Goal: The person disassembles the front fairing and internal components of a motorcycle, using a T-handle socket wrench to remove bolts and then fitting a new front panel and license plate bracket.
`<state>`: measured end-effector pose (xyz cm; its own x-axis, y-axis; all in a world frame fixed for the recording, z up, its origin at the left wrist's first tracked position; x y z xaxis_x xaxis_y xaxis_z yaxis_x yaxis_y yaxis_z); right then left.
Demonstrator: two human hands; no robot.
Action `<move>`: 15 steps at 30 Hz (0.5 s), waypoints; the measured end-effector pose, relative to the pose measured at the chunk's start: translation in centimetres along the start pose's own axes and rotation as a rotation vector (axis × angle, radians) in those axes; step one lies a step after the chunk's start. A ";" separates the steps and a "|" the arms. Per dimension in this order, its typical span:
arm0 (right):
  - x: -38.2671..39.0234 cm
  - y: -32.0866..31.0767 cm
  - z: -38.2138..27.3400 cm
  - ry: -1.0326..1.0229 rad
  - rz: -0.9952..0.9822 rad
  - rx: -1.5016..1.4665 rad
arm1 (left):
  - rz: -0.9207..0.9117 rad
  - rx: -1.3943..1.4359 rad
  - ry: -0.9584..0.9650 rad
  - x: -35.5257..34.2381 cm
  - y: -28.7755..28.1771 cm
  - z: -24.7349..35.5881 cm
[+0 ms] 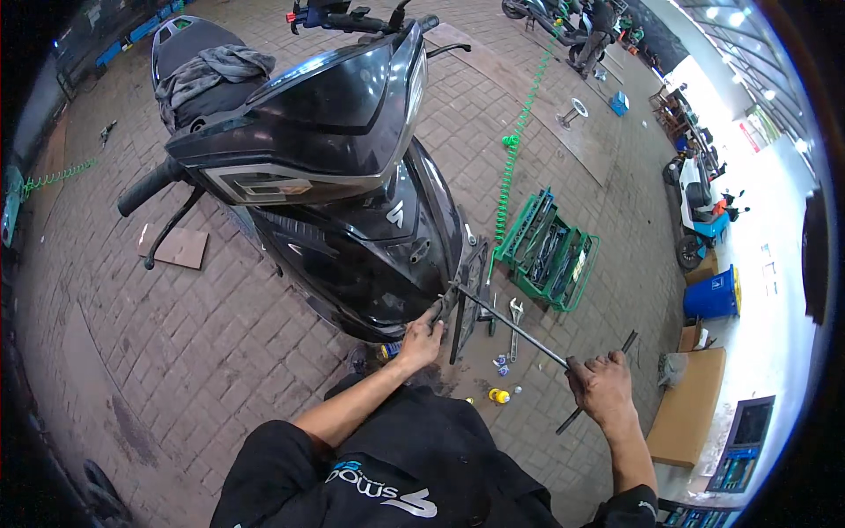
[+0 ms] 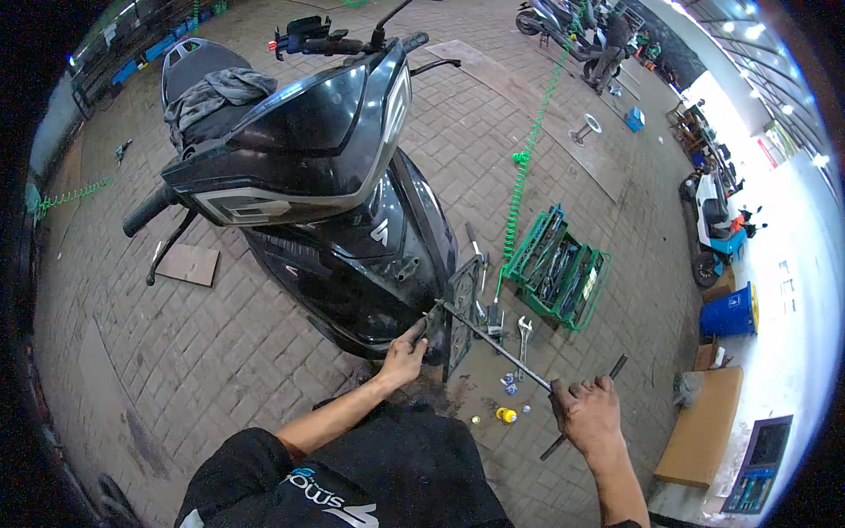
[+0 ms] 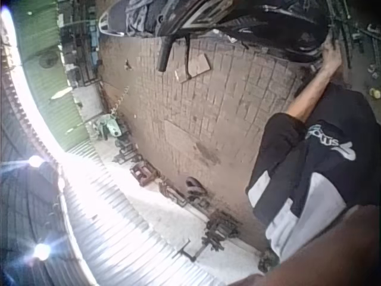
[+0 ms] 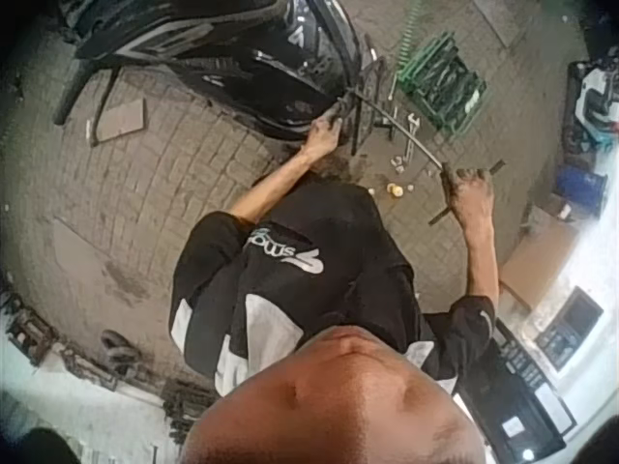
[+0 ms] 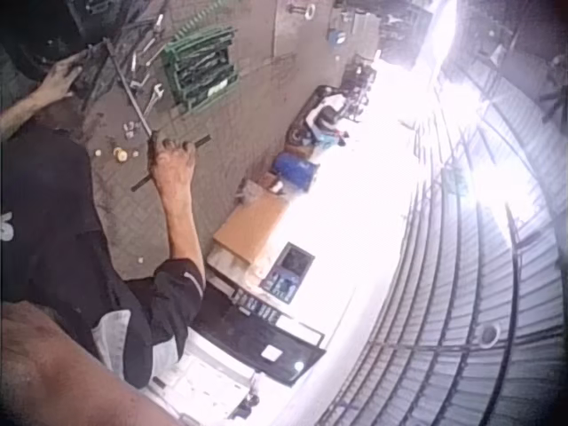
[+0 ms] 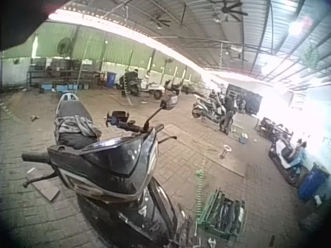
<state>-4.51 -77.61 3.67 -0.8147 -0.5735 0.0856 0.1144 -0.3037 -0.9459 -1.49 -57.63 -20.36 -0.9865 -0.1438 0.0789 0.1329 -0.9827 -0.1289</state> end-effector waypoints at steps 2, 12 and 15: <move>-0.3 -0.3 -0.4 -0.054 -0.002 0.043 | -0.004 0.013 -0.011 0.2 -0.2 -0.2; -0.6 -2.1 -0.9 -0.034 -0.084 -0.034 | -0.034 0.202 -0.012 1.5 -0.7 -1.2; -0.6 -1.5 -0.2 0.091 -0.243 -0.216 | -0.007 0.278 -0.049 2.1 -0.7 -1.8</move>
<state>-4.28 -76.67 5.01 -0.8519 -0.4308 0.2977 -0.2046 -0.2496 -0.9465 -3.81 -57.00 -21.89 -0.9825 -0.1360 0.1270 0.1543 -0.9770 0.1470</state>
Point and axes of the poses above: each hand's wrist, its own x-axis away from the middle knuckle, its own y-axis out of the palm, z = x × y, the point moved 10 cm from there along -x, towards the middle knuckle, and after that the axes turned 4 degrees about z, right-handed, at the moved point
